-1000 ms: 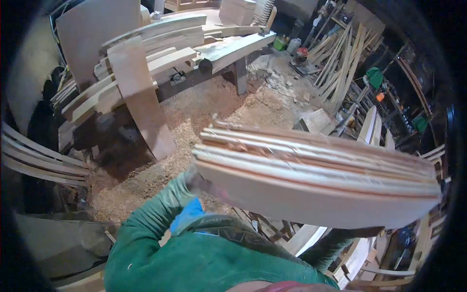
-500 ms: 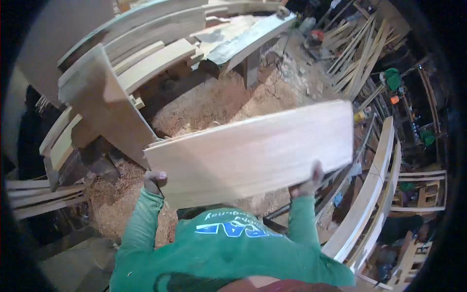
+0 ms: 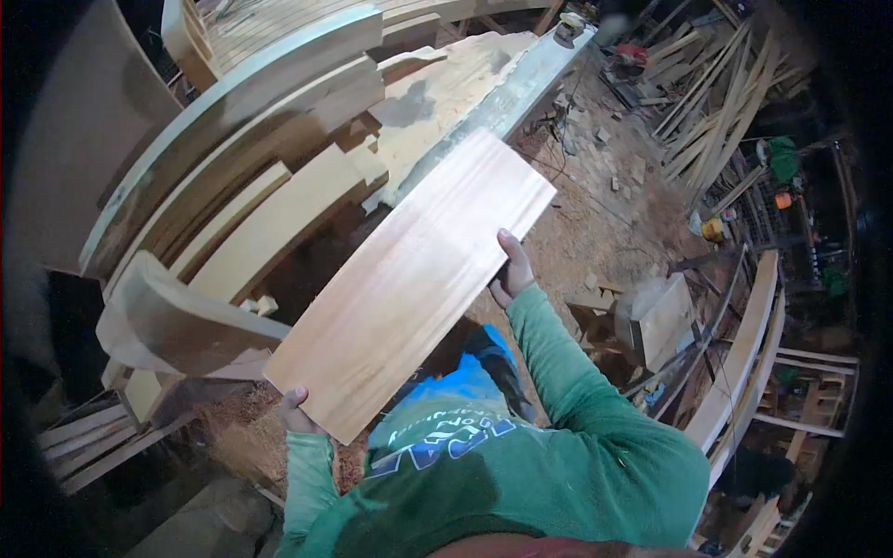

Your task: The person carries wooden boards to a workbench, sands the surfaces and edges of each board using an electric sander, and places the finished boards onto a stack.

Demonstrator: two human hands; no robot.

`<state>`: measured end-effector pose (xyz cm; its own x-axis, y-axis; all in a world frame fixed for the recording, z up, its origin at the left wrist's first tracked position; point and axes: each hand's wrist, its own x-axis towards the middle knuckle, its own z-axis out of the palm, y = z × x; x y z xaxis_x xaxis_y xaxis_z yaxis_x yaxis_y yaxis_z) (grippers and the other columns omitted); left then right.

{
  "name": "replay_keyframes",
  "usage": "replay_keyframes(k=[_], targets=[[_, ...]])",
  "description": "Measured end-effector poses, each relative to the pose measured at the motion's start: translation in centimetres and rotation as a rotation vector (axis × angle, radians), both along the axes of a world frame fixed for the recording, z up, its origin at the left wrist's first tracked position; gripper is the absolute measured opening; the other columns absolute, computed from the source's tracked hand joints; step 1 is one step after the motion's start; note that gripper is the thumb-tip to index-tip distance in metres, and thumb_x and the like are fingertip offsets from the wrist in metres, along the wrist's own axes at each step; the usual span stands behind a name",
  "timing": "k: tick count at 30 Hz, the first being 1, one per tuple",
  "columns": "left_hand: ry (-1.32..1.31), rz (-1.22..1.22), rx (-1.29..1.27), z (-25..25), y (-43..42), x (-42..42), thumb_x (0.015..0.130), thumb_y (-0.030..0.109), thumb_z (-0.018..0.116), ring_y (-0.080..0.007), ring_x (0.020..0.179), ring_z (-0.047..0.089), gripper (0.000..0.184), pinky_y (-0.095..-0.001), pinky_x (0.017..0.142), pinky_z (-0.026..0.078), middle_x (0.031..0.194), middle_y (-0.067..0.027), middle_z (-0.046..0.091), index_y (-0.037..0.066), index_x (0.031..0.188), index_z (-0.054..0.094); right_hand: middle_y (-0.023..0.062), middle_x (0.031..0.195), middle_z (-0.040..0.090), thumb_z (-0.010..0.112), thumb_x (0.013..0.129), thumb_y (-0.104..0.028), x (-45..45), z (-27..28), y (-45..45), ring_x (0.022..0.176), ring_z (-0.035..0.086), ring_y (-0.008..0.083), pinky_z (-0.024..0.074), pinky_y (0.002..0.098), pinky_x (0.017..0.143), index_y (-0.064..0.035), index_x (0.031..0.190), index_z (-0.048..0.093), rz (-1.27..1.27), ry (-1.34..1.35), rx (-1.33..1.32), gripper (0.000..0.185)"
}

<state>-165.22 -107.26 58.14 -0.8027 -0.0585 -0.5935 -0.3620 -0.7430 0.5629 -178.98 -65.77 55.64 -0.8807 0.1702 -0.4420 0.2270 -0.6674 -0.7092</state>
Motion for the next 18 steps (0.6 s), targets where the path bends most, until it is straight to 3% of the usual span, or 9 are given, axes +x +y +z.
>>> replay_keyframes(k=[5, 8, 9, 11, 12, 16, 17, 18], targets=[[0.003, 0.078, -0.085, -1.6, 6.7, -6.0, 0.067, 0.023, 0.068, -0.0424, 0.125, 0.057, 0.088, -0.0545, 0.110, 0.048, 0.135, -0.0204, 0.057, 0.001, 0.148, 0.040, 0.0171, 0.139, 0.058, 0.070, 0.089, -0.050, -9.7, -3.4, 6.5, 0.128, 0.058, 0.0329, 0.0524, 0.0500, 0.104, -0.0062, 0.149, 0.040, 0.070, -0.050, 0.055, 0.080], [-0.041, 0.097, -0.111, 0.4, 14.0, -11.2, 0.068, 0.026, 0.067, -0.0413, 0.124, 0.058, 0.085, -0.0544, 0.108, 0.049, 0.134, -0.0197, 0.059, 0.001, 0.146, 0.043, 0.0164, 0.136, 0.058, 0.069, 0.089, -0.055, -15.8, -1.3, 11.2, 0.123, 0.061, 0.0323, 0.0528, 0.0481, 0.103, -0.0095, 0.153, 0.034, 0.070, -0.132, 0.213, 0.086], [-0.038, 0.119, -0.118, -0.4, 16.4, -13.4, 0.069, 0.026, 0.066, -0.0408, 0.123, 0.058, 0.083, -0.0541, 0.107, 0.049, 0.133, -0.0196, 0.059, 0.002, 0.145, 0.044, 0.0154, 0.137, 0.056, 0.068, 0.087, -0.063, -18.4, -3.0, 14.1, 0.119, 0.063, 0.0316, 0.0535, 0.0452, 0.101, -0.0117, 0.153, 0.032, 0.087, -0.187, 0.364, 0.091], [-0.077, 0.156, -0.154, -2.4, 19.7, -16.5, 0.071, 0.028, 0.064, -0.0400, 0.121, 0.060, 0.080, -0.0535, 0.106, 0.050, 0.132, -0.0194, 0.060, 0.002, 0.144, 0.045, 0.0241, 0.151, 0.043, 0.062, 0.082, -0.075, -23.0, -2.3, 21.2, 0.133, 0.050, 0.0359, 0.0433, 0.0442, 0.111, -0.0068, 0.162, 0.013, 0.462, -0.344, 0.693, 0.116], [-0.079, 0.150, -0.177, -1.8, 21.5, -18.0, 0.072, 0.028, 0.063, -0.0396, 0.120, 0.060, 0.079, -0.0529, 0.106, 0.050, 0.131, -0.0191, 0.061, 0.002, 0.144, 0.045, 0.0297, 0.161, 0.032, 0.059, 0.081, -0.080, -23.7, 1.3, 23.3, 0.148, 0.037, 0.0395, 0.0335, 0.0444, 0.120, -0.0024, 0.164, 0.004, 0.578, -0.371, 0.794, 0.126], [-0.034, 0.132, -0.200, -3.0, 27.5, -25.9, 0.074, 0.028, 0.060, -0.0385, 0.117, 0.062, 0.073, -0.0508, 0.106, 0.050, 0.127, -0.0181, 0.063, 0.002, 0.141, 0.048, 0.0226, 0.162, 0.035, 0.055, 0.091, -0.071, -22.1, 4.1, 32.6, 0.150, 0.035, 0.0359, 0.0309, 0.0439, 0.122, -0.0113, 0.163, 0.026, 0.913, -0.091, 1.049, 0.098], [-0.023, 0.126, -0.202, -3.5, 28.6, -27.2, 0.074, 0.028, 0.059, -0.0383, 0.116, 0.063, 0.071, -0.0503, 0.105, 0.050, 0.127, -0.0179, 0.063, 0.002, 0.140, 0.049, 0.0181, 0.153, 0.050, 0.057, 0.094, -0.064, -20.8, 1.1, 35.2, 0.137, 0.052, 0.0334, 0.0419, 0.0440, 0.114, -0.0131, 0.158, 0.040, 0.875, -0.091, 0.989, 0.084], [-0.042, 0.141, -0.242, -3.0, 30.5, -28.5, 0.074, 0.028, 0.059, -0.0378, 0.115, 0.063, 0.069, -0.0497, 0.104, 0.051, 0.126, -0.0175, 0.063, 0.001, 0.137, 0.051, 0.0171, 0.146, 0.057, 0.060, 0.093, -0.062, -19.2, -0.2, 37.6, 0.126, 0.059, 0.0312, 0.0469, 0.0437, 0.107, -0.0114, 0.156, 0.042, 0.881, -0.206, 0.886, 0.083]])
